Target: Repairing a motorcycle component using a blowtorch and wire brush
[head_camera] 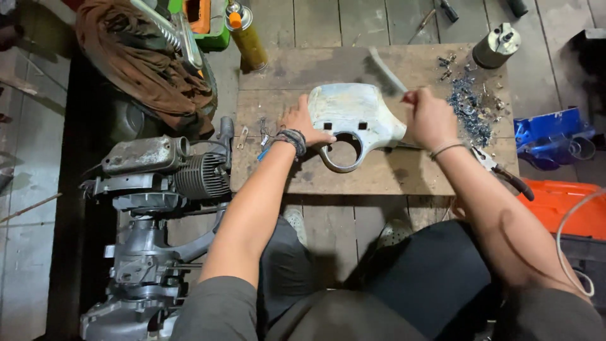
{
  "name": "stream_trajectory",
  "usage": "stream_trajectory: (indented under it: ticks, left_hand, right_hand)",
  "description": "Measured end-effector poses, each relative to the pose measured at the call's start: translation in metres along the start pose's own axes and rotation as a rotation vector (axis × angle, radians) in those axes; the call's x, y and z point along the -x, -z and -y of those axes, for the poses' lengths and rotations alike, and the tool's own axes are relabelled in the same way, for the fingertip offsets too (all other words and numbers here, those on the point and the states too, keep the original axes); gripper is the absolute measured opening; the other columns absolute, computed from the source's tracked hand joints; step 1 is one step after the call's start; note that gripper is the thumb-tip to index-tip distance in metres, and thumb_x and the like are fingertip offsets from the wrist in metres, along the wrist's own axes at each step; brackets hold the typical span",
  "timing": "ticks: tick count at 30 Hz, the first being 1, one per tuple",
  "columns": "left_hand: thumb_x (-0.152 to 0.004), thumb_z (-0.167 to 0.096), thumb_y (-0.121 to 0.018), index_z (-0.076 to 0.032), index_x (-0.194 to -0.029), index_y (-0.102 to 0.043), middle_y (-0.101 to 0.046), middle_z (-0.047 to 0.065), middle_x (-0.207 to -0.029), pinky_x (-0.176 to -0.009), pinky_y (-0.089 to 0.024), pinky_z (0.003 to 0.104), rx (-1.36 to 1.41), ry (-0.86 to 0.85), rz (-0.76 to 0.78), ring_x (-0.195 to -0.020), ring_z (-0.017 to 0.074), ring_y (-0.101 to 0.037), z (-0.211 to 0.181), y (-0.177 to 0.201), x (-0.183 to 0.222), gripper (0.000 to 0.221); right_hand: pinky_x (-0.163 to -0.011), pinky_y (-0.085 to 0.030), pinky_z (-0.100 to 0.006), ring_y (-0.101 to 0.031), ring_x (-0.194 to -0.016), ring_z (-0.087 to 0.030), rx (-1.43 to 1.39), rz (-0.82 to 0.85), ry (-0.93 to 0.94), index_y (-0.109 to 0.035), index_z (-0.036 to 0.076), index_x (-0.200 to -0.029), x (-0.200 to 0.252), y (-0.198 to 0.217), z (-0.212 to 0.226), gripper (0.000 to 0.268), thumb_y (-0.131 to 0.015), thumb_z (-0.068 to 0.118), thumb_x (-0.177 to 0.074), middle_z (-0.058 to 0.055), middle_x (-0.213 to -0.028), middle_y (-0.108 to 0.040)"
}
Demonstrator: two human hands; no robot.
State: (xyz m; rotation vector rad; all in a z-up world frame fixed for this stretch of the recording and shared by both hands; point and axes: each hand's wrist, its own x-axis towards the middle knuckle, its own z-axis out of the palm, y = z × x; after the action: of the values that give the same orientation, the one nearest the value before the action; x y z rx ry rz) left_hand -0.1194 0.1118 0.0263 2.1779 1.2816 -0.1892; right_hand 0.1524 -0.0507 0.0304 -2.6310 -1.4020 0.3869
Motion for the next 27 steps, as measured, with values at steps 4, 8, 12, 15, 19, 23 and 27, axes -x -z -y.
stream_trajectory:
  ticks: [4, 8, 12, 15, 19, 23, 27]
  left_hand:
    - [-0.051, -0.068, -0.097, -0.019, -0.153, -0.021, -0.054, 0.024, -0.144, -0.117, -0.038, 0.054, 0.064, 0.01, 0.034, -0.14, 0.0429, -0.047, 0.015, 0.014, -0.006, 0.135]
    - [-0.057, -0.063, -0.096, -0.013, -0.145, -0.039, -0.045, 0.02, -0.15, -0.122, -0.03, 0.05, 0.017, 0.109, 0.085, -0.145, 0.039, -0.04, 0.035, 0.008, -0.007, 0.115]
    - [-0.063, -0.065, -0.092, -0.015, -0.137, -0.05, -0.047, 0.014, -0.144, -0.125, -0.028, 0.046, -0.071, 0.117, 0.048, -0.145, 0.0332, -0.043, 0.041, 0.001, -0.021, 0.099]
    - [-0.06, -0.059, -0.095, -0.014, -0.123, -0.057, -0.051, 0.015, -0.136, -0.121, -0.034, 0.046, -0.038, 0.097, 0.018, -0.139, 0.033, -0.048, 0.062, -0.027, -0.053, 0.086]
    - [-0.064, -0.056, -0.094, -0.012, -0.122, -0.057, -0.052, 0.015, -0.134, -0.121, -0.033, 0.047, -0.011, 0.08, 0.017, -0.137, 0.0345, -0.049, 0.059, -0.029, -0.047, 0.082]
    - [-0.065, -0.06, -0.093, -0.013, -0.125, -0.058, -0.055, 0.015, -0.135, -0.12, -0.033, 0.049, -0.042, 0.086, 0.0, -0.138, 0.0319, -0.05, 0.037, 0.002, -0.014, 0.084]
    - [-0.066, -0.057, -0.093, -0.009, -0.129, -0.055, -0.052, 0.019, -0.142, -0.12, -0.034, 0.054, 0.024, 0.146, 0.017, -0.141, 0.0351, -0.045, 0.032, 0.012, -0.002, 0.088]
  right_hand:
    - [-0.086, -0.056, -0.061, -0.072, -0.099, -0.049, -0.1, 0.025, 0.136, -0.067, 0.017, -0.115, 0.042, 0.034, 0.072, 0.021, -0.059, 0.031, -0.101, -0.024, -0.098, -0.076]
    - [-0.088, -0.056, -0.059, -0.071, -0.102, -0.051, -0.049, 0.103, 0.111, -0.065, 0.015, -0.121, 0.023, 0.02, 0.043, 0.028, -0.056, 0.035, -0.103, -0.026, -0.103, -0.075]
    - [-0.079, -0.059, -0.058, -0.074, -0.092, -0.049, 0.045, -0.037, 0.028, -0.064, 0.018, -0.119, -0.013, 0.005, 0.013, 0.031, -0.059, 0.045, -0.104, -0.023, -0.092, -0.074]
    - [-0.083, -0.059, -0.057, -0.073, -0.097, -0.049, 0.02, 0.034, 0.139, -0.066, 0.019, -0.12, 0.017, 0.026, 0.079, 0.028, -0.057, 0.04, -0.103, -0.024, -0.098, -0.075]
    - [-0.087, -0.058, -0.059, -0.073, -0.1, -0.049, 0.096, 0.141, 0.255, -0.066, 0.018, -0.124, 0.008, 0.016, 0.093, 0.035, -0.054, 0.043, -0.101, -0.027, -0.099, -0.075]
    - [-0.07, -0.062, -0.053, -0.077, -0.084, -0.043, 0.288, -0.106, 0.132, -0.07, 0.019, -0.114, -0.023, 0.024, 0.08, 0.032, -0.051, 0.043, -0.106, -0.018, -0.086, -0.076]
    - [-0.082, -0.06, -0.057, -0.075, -0.094, -0.048, 0.168, 0.088, 0.248, -0.07, 0.021, -0.123, 0.024, 0.048, 0.129, 0.035, -0.054, 0.041, -0.1, -0.025, -0.096, -0.077]
